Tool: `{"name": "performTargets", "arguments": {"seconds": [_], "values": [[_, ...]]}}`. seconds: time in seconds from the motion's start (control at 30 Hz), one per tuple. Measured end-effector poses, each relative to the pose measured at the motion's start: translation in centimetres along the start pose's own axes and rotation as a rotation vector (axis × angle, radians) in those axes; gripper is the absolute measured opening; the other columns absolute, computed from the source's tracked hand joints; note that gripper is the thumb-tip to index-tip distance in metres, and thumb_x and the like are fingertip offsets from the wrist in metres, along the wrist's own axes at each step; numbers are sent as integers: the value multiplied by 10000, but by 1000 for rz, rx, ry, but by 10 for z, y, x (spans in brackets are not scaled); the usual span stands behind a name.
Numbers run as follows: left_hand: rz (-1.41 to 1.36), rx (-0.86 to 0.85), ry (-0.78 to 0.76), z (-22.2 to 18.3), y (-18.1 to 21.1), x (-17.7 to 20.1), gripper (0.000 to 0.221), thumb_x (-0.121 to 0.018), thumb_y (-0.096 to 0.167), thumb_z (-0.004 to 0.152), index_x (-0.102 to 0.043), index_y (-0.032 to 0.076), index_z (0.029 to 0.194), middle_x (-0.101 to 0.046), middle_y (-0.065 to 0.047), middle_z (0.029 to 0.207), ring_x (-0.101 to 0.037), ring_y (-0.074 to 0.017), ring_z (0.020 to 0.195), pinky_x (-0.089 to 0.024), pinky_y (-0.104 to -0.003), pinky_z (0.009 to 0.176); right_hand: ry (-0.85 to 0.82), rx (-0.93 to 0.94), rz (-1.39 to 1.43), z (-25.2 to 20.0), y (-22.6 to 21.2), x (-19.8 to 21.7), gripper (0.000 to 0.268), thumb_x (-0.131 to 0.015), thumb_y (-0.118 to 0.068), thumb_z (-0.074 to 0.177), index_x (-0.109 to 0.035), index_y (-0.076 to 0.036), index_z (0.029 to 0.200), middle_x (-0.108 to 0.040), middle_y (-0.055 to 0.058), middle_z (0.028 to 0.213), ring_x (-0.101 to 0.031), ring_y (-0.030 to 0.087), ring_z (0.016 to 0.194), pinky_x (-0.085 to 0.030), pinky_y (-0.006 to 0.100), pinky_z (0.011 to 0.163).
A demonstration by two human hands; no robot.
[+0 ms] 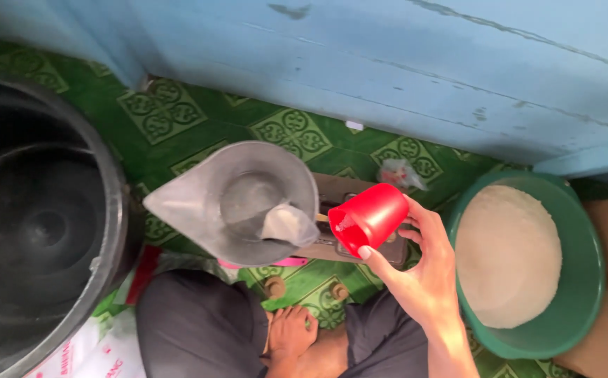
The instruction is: The person scoops white powder from a green basin using a red cup, transfers it into a metal pitcher on a weighing scale, and then pours the weighed powder into a large black tub.
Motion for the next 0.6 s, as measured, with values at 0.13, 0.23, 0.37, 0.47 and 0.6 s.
{"name": "performTargets", "arguments": {"seconds": [0.13,0.23,0.37,0.47,0.6], "values": [[-13,10,14,-2,-4,0,167,-587,242,766,-615,124,650,-636,-41,712,-589,-255,670,-455,-363,705,-11,67,-69,-2,-25,-22,779,-818,-95,586,-525,-21,1304,-577,125,1146,-629,219,980,-544,325,851],[-28,16,-26,-4,-8,-9,177,-585,245,774,-627,119,656,-647,-40,732,-588,-253,684,-448,-358,704,-11,75,-144,-4,-33,-37,789,-844,-126,583,-530,-26,1300,-563,113,1148,-627,201,936,-542,300,800],[-37,14,-27,-6,-10,-15,172,-589,254,774,-593,133,652,-631,-32,732,-584,-245,691,-442,-354,712,-11,116,-178,-6,-37,-53,825,-857,-135,597,-497,-8,1328,-535,129,1181,-617,210,929,-550,293,714],[-40,18,-30,-7,-13,-17,167,-587,253,775,-609,131,662,-630,-37,736,-579,-244,691,-441,-350,713,-14,136,-219,-8,-39,-63,853,-868,-153,588,-487,-11,1338,-532,127,1194,-610,212,928,-543,300,730],[-48,22,-43,-7,-12,-17,170,-580,238,784,-623,118,672,-635,-43,730,-578,-240,678,-444,-347,707,8,187,-300,-11,-43,-71,880,-871,-180,579,-478,-9,1348,-535,135,1207,-592,233,947,-521,325,783]]}}
Point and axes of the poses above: each hand's wrist, its own z-axis towards the middle knuckle, its own x-axis out of the back of the hand, y = z × x, the point moved 9 cm from there along z, towards the middle knuckle
